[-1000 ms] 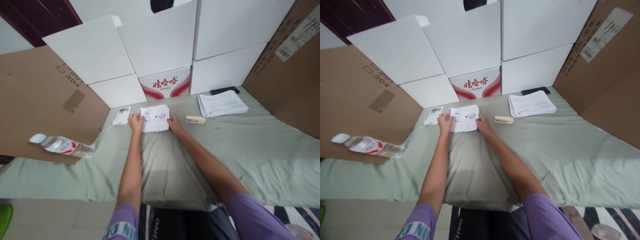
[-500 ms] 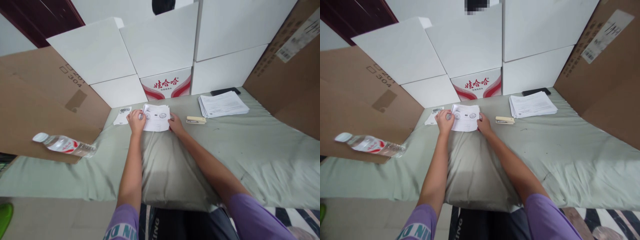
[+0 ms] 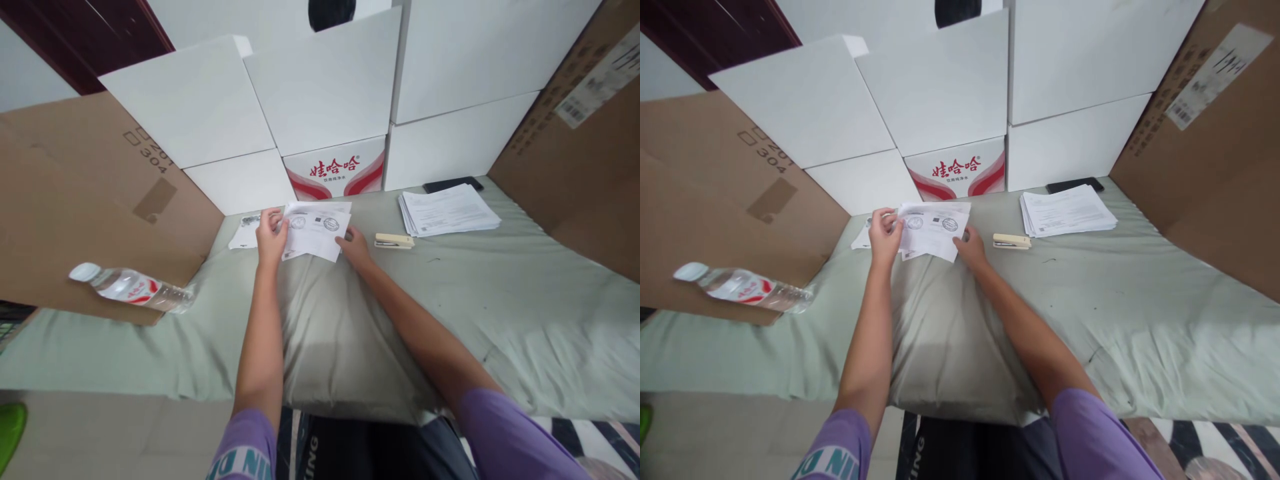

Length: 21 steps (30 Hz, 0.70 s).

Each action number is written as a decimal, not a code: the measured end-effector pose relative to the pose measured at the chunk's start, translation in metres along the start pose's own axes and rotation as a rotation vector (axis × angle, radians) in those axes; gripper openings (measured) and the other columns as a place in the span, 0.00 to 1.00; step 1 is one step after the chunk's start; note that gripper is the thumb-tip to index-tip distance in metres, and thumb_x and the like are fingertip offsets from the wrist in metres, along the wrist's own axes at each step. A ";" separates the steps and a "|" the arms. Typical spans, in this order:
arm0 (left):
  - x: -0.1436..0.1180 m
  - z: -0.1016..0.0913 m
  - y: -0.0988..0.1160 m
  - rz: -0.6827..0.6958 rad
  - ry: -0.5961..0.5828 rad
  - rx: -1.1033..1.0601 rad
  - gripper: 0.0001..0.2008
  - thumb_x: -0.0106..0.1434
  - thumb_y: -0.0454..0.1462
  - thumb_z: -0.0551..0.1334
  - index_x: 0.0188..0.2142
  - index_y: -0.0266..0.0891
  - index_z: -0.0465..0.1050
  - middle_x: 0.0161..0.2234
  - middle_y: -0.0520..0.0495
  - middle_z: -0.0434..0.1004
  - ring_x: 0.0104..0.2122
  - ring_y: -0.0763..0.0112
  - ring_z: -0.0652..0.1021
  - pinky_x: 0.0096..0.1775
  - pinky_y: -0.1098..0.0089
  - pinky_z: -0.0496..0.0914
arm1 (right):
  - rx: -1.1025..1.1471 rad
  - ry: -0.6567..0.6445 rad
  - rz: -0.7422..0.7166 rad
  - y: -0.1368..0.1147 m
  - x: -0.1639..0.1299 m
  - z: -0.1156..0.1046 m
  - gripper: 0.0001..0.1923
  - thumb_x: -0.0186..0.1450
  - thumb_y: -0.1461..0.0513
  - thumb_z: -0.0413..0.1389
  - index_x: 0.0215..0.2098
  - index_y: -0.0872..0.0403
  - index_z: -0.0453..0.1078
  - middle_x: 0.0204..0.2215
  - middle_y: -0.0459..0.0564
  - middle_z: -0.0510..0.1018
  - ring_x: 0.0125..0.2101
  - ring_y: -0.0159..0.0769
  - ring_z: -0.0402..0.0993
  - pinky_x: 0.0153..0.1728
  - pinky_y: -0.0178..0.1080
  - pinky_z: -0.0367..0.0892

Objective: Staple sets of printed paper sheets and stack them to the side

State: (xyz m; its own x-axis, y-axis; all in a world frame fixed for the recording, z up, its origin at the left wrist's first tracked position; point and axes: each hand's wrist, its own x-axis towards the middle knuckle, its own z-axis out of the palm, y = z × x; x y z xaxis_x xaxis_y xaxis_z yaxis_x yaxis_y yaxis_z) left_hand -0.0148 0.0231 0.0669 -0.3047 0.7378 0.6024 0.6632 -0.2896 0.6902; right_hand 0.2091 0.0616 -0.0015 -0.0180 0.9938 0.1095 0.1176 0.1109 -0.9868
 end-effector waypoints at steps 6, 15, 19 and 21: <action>0.011 -0.016 0.030 0.081 0.016 -0.184 0.15 0.62 0.46 0.67 0.45 0.42 0.76 0.42 0.46 0.81 0.45 0.65 0.80 0.43 0.70 0.74 | 0.122 0.046 -0.076 -0.012 0.017 -0.024 0.41 0.56 0.53 0.67 0.64 0.52 0.61 0.56 0.57 0.77 0.39 0.36 0.75 0.48 0.44 0.73; 0.012 -0.016 0.043 0.092 0.057 -0.184 0.12 0.61 0.45 0.68 0.30 0.41 0.72 0.28 0.53 0.73 0.32 0.71 0.74 0.36 0.72 0.71 | 0.467 -0.290 -0.095 -0.035 0.015 -0.049 0.30 0.55 0.45 0.68 0.49 0.55 0.77 0.49 0.55 0.83 0.51 0.47 0.78 0.53 0.46 0.73; 0.015 -0.016 0.040 0.061 0.123 -0.222 0.15 0.60 0.44 0.70 0.27 0.41 0.67 0.25 0.55 0.67 0.27 0.74 0.71 0.32 0.74 0.68 | 0.459 -0.320 -0.009 -0.024 0.017 -0.037 0.31 0.57 0.43 0.67 0.48 0.56 0.77 0.46 0.56 0.84 0.46 0.47 0.81 0.47 0.46 0.76; 0.016 -0.018 0.040 0.053 0.137 -0.222 0.17 0.63 0.45 0.68 0.26 0.41 0.64 0.23 0.55 0.63 0.26 0.75 0.69 0.30 0.74 0.67 | 0.422 -0.278 0.039 -0.017 0.020 -0.031 0.30 0.61 0.41 0.62 0.48 0.56 0.77 0.42 0.56 0.84 0.43 0.46 0.82 0.43 0.46 0.77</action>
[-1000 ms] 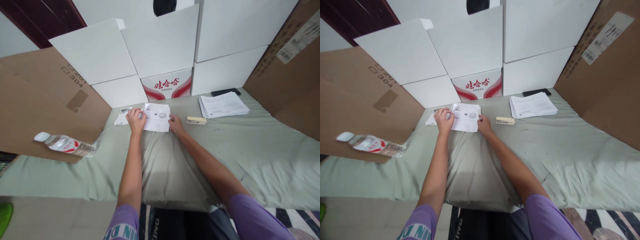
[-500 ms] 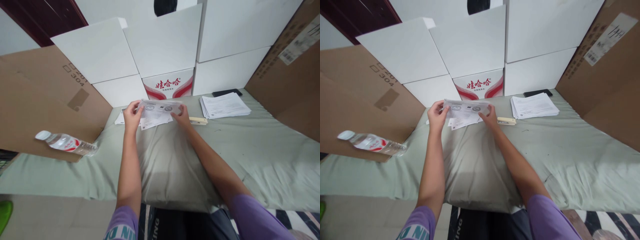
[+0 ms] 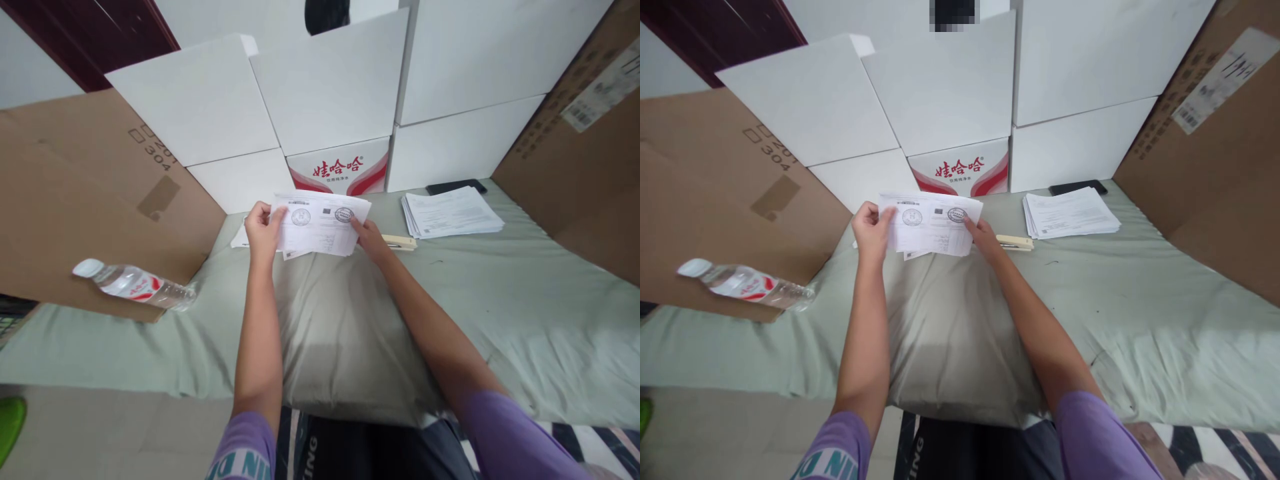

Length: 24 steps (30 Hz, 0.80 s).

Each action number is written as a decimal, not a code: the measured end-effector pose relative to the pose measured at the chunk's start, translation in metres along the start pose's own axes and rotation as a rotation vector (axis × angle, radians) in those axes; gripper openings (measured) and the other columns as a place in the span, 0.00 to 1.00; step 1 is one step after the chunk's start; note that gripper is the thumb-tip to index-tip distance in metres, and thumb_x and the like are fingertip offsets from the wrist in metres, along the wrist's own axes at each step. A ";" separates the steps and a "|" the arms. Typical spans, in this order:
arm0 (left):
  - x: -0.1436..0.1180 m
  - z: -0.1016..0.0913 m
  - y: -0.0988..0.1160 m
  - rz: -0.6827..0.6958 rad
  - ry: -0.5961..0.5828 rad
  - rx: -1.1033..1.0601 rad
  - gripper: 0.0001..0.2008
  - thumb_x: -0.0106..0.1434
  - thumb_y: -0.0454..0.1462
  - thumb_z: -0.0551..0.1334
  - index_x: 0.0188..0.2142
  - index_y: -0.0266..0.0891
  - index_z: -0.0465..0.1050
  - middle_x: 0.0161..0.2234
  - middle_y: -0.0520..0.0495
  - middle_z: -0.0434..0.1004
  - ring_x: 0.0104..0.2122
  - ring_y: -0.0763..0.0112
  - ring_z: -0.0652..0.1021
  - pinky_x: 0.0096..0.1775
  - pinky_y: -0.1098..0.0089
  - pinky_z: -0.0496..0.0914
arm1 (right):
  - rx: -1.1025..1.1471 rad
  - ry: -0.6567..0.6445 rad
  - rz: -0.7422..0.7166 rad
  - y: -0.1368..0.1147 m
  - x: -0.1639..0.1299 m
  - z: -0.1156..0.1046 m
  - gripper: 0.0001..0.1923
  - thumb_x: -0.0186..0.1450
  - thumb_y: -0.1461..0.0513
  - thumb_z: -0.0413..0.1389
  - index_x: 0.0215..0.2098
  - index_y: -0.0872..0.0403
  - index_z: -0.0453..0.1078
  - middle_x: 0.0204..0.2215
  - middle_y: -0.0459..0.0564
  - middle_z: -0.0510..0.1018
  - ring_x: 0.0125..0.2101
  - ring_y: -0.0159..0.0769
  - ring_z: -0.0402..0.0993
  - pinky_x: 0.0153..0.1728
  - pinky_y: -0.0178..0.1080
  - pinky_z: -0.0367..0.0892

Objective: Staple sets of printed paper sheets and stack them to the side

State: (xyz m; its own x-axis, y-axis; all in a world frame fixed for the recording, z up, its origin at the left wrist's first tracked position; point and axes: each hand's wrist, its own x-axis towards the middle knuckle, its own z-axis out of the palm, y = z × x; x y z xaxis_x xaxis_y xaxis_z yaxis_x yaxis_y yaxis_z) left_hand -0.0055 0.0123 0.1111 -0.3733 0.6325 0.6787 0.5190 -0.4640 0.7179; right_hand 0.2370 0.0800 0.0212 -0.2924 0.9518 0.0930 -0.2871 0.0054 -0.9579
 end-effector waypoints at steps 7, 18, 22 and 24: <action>-0.001 0.002 0.002 -0.110 -0.165 -0.099 0.15 0.67 0.50 0.63 0.40 0.42 0.76 0.29 0.51 0.77 0.33 0.68 0.79 0.35 0.71 0.73 | -0.026 0.125 -0.015 0.008 0.002 0.003 0.31 0.66 0.39 0.56 0.49 0.57 0.75 0.42 0.56 0.84 0.43 0.45 0.82 0.47 0.47 0.76; -0.004 0.004 -0.012 -0.235 -0.154 -0.137 0.15 0.60 0.48 0.68 0.38 0.39 0.79 0.30 0.49 0.81 0.32 0.67 0.80 0.33 0.70 0.74 | 0.024 0.259 -0.110 0.010 0.005 -0.004 0.32 0.66 0.38 0.55 0.51 0.55 0.73 0.48 0.57 0.82 0.52 0.47 0.79 0.57 0.51 0.71; -0.004 0.004 -0.002 -0.184 -0.172 -0.054 0.15 0.63 0.49 0.66 0.31 0.39 0.78 0.27 0.52 0.78 0.30 0.70 0.77 0.33 0.72 0.70 | 0.082 0.299 -0.112 0.008 0.007 -0.004 0.31 0.64 0.37 0.58 0.48 0.54 0.75 0.44 0.55 0.84 0.51 0.47 0.80 0.57 0.52 0.72; -0.005 0.004 0.003 -0.194 -0.198 -0.046 0.15 0.63 0.48 0.66 0.33 0.39 0.79 0.27 0.52 0.79 0.30 0.71 0.76 0.33 0.72 0.69 | 0.144 0.312 -0.115 0.008 0.008 -0.004 0.31 0.62 0.38 0.60 0.47 0.53 0.75 0.43 0.54 0.84 0.49 0.47 0.81 0.57 0.53 0.72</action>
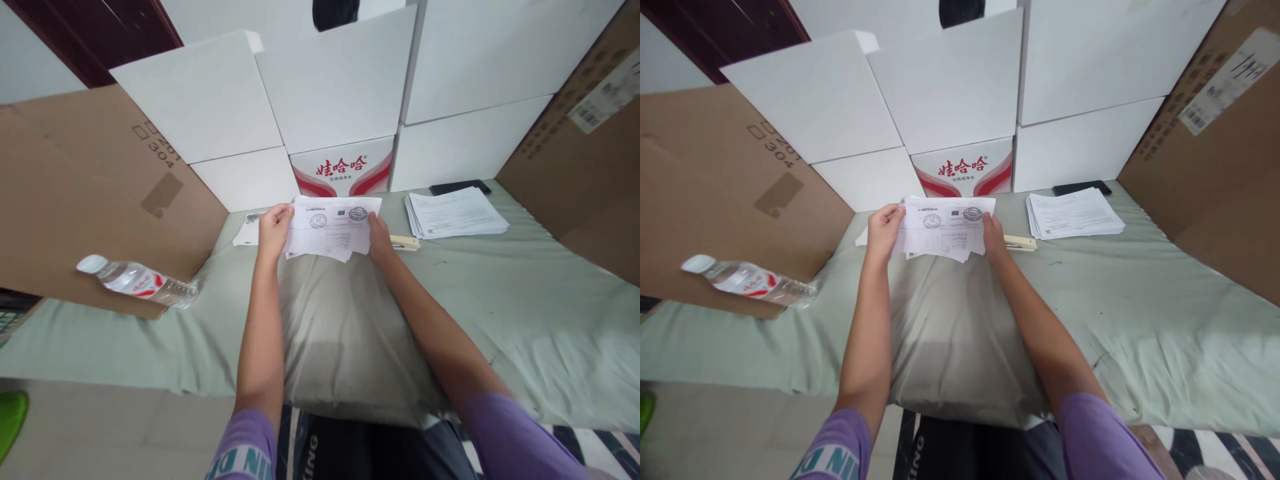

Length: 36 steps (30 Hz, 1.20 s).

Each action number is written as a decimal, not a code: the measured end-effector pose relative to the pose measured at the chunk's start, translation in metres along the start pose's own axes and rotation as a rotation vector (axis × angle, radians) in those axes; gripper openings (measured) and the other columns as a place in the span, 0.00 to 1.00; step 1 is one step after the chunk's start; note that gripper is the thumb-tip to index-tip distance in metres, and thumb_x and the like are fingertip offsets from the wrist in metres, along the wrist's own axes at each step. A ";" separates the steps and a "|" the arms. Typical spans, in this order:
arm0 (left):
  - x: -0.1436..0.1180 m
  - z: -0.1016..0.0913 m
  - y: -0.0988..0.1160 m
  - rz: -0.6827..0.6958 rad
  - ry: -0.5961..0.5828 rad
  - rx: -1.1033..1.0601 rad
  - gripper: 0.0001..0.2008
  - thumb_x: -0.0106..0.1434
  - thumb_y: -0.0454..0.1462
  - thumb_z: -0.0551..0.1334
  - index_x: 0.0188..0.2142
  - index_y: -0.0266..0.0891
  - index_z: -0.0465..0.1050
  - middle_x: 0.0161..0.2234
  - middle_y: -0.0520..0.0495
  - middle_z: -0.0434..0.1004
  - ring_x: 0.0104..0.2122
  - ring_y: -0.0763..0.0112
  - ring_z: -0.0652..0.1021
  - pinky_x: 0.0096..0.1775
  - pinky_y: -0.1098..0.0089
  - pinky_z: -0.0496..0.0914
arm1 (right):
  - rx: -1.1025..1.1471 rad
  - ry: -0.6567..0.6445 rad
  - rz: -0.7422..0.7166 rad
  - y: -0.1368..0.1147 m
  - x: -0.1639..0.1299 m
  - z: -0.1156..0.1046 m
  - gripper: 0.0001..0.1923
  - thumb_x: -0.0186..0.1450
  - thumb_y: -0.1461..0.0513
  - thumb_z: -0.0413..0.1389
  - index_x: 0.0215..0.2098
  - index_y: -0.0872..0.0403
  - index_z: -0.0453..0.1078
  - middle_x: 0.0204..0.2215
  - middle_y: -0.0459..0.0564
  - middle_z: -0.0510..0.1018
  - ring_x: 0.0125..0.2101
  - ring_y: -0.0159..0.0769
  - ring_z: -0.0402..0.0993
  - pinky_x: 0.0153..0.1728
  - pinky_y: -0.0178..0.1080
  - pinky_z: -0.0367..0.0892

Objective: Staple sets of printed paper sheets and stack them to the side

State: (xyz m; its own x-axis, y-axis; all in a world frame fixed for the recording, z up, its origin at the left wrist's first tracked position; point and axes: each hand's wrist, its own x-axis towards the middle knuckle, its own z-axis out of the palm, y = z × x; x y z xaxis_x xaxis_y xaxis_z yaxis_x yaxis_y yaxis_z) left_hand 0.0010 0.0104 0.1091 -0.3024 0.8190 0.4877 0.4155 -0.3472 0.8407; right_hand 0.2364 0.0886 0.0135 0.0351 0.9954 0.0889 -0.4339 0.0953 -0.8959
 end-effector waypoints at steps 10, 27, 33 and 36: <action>0.001 0.007 -0.005 0.027 0.040 -0.047 0.15 0.64 0.48 0.66 0.40 0.39 0.79 0.34 0.49 0.84 0.35 0.67 0.81 0.39 0.70 0.73 | 0.205 -0.027 0.069 0.007 0.004 0.001 0.26 0.62 0.42 0.64 0.46 0.53 0.73 0.42 0.53 0.85 0.50 0.48 0.81 0.56 0.55 0.73; -0.012 0.010 -0.002 0.527 -0.002 0.323 0.17 0.75 0.42 0.54 0.53 0.44 0.80 0.52 0.47 0.83 0.52 0.64 0.82 0.57 0.62 0.75 | 0.322 -0.109 0.072 0.018 -0.006 0.008 0.19 0.61 0.51 0.64 0.45 0.54 0.74 0.41 0.52 0.85 0.47 0.45 0.82 0.56 0.51 0.73; -0.012 0.011 -0.004 0.515 0.015 0.361 0.19 0.75 0.46 0.54 0.55 0.43 0.79 0.52 0.45 0.83 0.52 0.64 0.82 0.56 0.62 0.76 | 0.362 -0.083 0.081 0.013 -0.010 0.010 0.16 0.62 0.54 0.64 0.44 0.53 0.74 0.41 0.51 0.85 0.47 0.44 0.81 0.56 0.49 0.73; -0.013 0.011 -0.004 0.412 -0.018 0.343 0.24 0.74 0.50 0.54 0.61 0.43 0.73 0.52 0.42 0.83 0.52 0.63 0.82 0.54 0.62 0.76 | 0.388 -0.065 0.082 0.010 -0.009 0.010 0.13 0.62 0.55 0.64 0.42 0.52 0.74 0.39 0.49 0.85 0.47 0.44 0.81 0.56 0.49 0.73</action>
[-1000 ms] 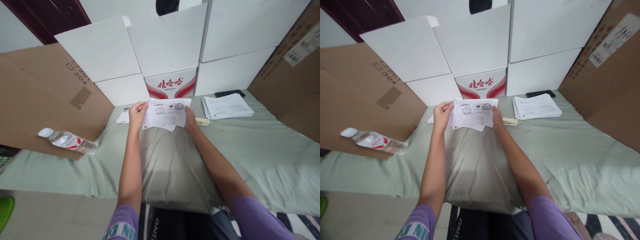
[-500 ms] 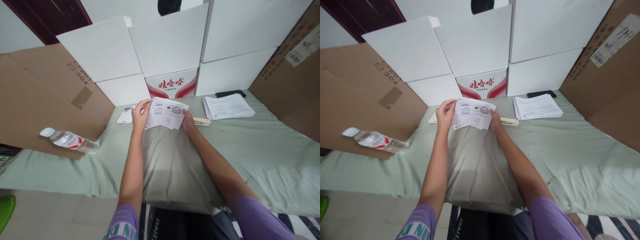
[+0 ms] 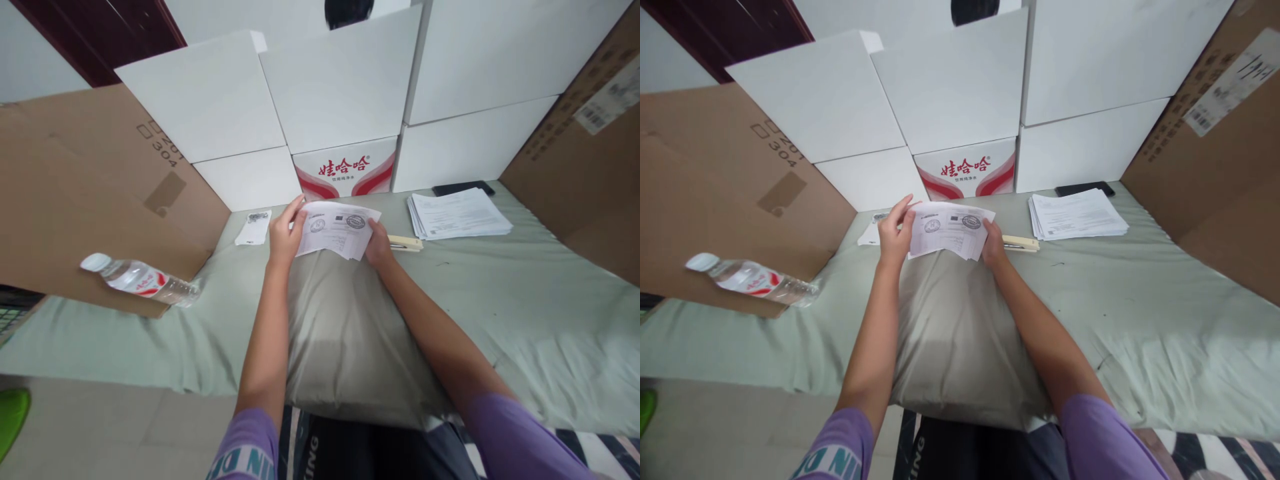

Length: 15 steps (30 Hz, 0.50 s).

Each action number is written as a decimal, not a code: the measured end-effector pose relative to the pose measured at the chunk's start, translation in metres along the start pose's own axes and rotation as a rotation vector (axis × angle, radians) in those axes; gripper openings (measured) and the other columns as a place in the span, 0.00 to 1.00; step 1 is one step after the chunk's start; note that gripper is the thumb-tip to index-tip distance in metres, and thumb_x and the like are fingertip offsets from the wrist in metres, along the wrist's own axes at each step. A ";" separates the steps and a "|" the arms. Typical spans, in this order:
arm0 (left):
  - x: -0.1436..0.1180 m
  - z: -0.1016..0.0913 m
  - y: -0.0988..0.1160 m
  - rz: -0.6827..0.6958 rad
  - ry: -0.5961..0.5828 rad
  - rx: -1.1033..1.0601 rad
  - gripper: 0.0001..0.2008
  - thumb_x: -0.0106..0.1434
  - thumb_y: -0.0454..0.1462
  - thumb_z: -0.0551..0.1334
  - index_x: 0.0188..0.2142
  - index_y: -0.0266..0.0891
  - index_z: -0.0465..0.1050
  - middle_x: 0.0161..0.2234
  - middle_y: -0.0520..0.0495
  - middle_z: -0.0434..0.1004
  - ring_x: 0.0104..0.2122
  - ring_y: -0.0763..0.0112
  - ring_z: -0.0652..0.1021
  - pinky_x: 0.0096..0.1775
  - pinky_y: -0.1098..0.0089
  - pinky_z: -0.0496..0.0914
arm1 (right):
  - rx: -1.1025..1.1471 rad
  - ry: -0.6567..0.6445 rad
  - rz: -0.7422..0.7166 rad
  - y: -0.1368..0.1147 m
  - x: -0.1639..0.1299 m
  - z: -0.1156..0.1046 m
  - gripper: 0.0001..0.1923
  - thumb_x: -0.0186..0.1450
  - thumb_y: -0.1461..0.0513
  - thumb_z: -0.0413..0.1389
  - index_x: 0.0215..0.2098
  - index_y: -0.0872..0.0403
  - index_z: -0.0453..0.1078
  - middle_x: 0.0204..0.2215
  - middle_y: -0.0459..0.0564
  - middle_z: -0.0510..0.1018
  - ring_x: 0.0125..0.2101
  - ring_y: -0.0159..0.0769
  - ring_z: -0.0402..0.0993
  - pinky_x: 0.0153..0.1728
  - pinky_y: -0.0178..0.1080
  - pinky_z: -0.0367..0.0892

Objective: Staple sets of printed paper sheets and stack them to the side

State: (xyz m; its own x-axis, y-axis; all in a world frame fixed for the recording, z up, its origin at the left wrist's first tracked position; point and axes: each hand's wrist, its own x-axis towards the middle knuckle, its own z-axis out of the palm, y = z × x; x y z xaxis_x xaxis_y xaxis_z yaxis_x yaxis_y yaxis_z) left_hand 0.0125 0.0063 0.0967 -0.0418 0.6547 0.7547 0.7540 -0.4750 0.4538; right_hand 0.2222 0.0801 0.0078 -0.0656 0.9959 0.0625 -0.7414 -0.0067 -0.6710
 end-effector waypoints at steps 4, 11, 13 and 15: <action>0.000 0.002 -0.001 -0.067 -0.092 0.002 0.25 0.69 0.54 0.61 0.58 0.43 0.75 0.50 0.42 0.84 0.51 0.61 0.82 0.53 0.64 0.75 | 0.019 0.014 -0.019 -0.002 0.001 0.003 0.12 0.61 0.56 0.64 0.41 0.52 0.74 0.39 0.48 0.85 0.47 0.44 0.81 0.56 0.49 0.73; 0.003 0.004 -0.003 -0.213 -0.079 -0.143 0.24 0.70 0.55 0.57 0.40 0.40 0.80 0.36 0.46 0.84 0.40 0.63 0.82 0.44 0.67 0.76 | -0.181 -0.145 0.062 -0.021 -0.006 0.003 0.21 0.55 0.55 0.71 0.44 0.53 0.77 0.42 0.51 0.85 0.49 0.47 0.80 0.57 0.50 0.72; 0.005 0.006 -0.005 -0.252 -0.073 -0.231 0.25 0.70 0.57 0.56 0.40 0.39 0.80 0.37 0.45 0.84 0.41 0.62 0.82 0.44 0.66 0.76 | -0.293 -0.197 0.104 -0.027 -0.006 -0.002 0.24 0.51 0.56 0.73 0.44 0.53 0.78 0.42 0.51 0.85 0.48 0.47 0.81 0.57 0.51 0.72; 0.005 0.009 -0.010 -0.290 -0.077 -0.300 0.25 0.69 0.57 0.56 0.40 0.40 0.79 0.37 0.45 0.83 0.42 0.62 0.82 0.45 0.65 0.76 | -0.417 -0.203 0.096 -0.030 -0.002 -0.008 0.24 0.51 0.55 0.74 0.43 0.53 0.79 0.40 0.51 0.85 0.47 0.47 0.81 0.57 0.52 0.71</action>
State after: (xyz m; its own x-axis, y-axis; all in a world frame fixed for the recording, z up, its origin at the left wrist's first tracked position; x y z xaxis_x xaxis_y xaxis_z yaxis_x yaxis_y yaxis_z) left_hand 0.0107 0.0199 0.0918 -0.1660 0.8231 0.5431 0.4936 -0.4075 0.7683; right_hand 0.2502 0.0787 0.0216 -0.2811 0.9544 0.1007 -0.3965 -0.0200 -0.9178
